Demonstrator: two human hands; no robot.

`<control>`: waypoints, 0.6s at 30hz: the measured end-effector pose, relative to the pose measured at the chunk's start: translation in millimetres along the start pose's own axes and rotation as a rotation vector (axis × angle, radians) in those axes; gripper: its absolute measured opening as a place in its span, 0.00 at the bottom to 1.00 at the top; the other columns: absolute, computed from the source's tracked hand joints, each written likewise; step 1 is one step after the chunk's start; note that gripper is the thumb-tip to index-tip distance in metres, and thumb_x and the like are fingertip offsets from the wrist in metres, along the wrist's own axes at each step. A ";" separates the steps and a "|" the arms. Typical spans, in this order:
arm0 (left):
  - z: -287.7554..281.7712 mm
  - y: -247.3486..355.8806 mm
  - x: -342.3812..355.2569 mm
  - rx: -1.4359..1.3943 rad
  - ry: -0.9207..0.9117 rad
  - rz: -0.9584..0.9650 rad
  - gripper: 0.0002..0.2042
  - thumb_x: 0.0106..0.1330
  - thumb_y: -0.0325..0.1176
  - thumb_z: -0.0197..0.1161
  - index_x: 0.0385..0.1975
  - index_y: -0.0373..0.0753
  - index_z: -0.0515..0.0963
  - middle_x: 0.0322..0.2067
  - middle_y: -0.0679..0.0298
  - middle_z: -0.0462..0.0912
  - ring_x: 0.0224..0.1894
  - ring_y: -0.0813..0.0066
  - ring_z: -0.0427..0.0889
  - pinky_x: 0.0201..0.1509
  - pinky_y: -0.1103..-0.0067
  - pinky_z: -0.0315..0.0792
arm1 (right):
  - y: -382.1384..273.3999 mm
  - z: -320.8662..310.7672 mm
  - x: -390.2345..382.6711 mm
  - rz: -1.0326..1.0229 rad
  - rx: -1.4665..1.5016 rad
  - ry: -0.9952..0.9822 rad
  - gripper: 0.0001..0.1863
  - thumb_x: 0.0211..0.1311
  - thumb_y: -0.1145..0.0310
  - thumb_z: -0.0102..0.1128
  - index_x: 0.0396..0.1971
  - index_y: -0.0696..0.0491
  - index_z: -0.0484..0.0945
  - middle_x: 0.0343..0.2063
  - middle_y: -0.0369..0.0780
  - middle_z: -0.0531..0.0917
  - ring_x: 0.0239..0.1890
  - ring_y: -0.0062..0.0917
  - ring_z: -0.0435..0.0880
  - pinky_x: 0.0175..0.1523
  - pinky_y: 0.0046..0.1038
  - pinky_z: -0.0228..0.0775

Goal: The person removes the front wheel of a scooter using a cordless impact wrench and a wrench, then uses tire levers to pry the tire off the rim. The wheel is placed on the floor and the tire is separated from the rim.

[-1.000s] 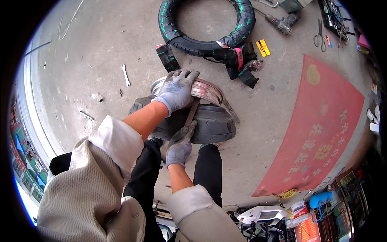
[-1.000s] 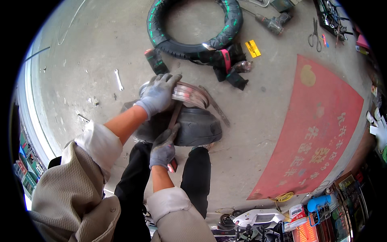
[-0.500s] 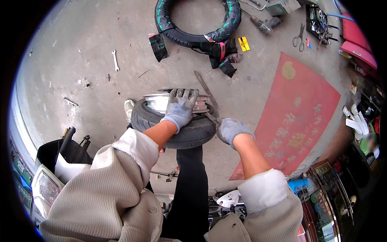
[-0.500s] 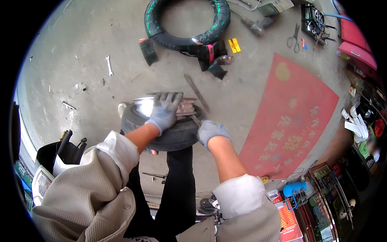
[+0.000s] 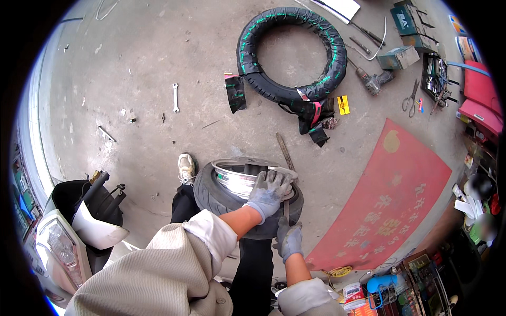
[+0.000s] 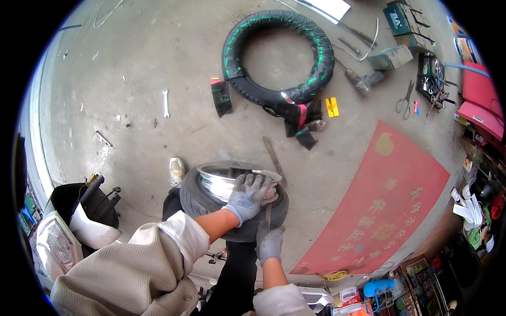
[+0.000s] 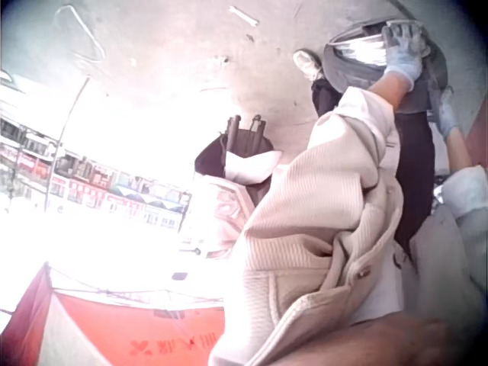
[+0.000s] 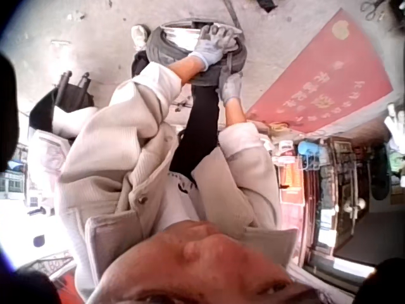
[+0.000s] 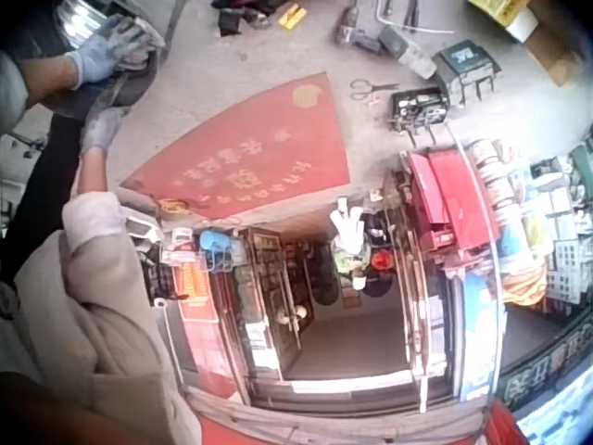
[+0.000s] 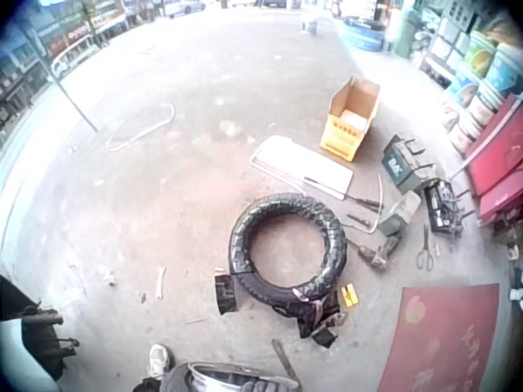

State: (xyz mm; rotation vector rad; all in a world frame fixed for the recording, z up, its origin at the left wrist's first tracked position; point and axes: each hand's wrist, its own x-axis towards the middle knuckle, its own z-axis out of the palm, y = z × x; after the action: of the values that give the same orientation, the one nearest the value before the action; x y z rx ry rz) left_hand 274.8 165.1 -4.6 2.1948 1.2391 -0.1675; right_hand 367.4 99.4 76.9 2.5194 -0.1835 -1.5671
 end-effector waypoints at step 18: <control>-34.7 -41.2 37.3 -0.041 -0.240 0.065 0.31 0.53 0.43 0.68 0.59 0.44 0.70 0.52 0.56 0.75 0.58 0.54 0.71 0.64 0.58 0.60 | 43.1 156.7 6.4 0.090 0.227 0.397 0.27 0.74 0.63 0.46 0.67 0.53 0.51 0.50 0.57 0.74 0.51 0.49 0.80 0.54 0.47 0.74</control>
State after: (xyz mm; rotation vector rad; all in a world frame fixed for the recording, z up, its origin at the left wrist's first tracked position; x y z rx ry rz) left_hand 255.8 227.7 -9.3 2.1059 1.0287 -0.3649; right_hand 228.9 43.8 12.2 2.8854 -0.4336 -1.0358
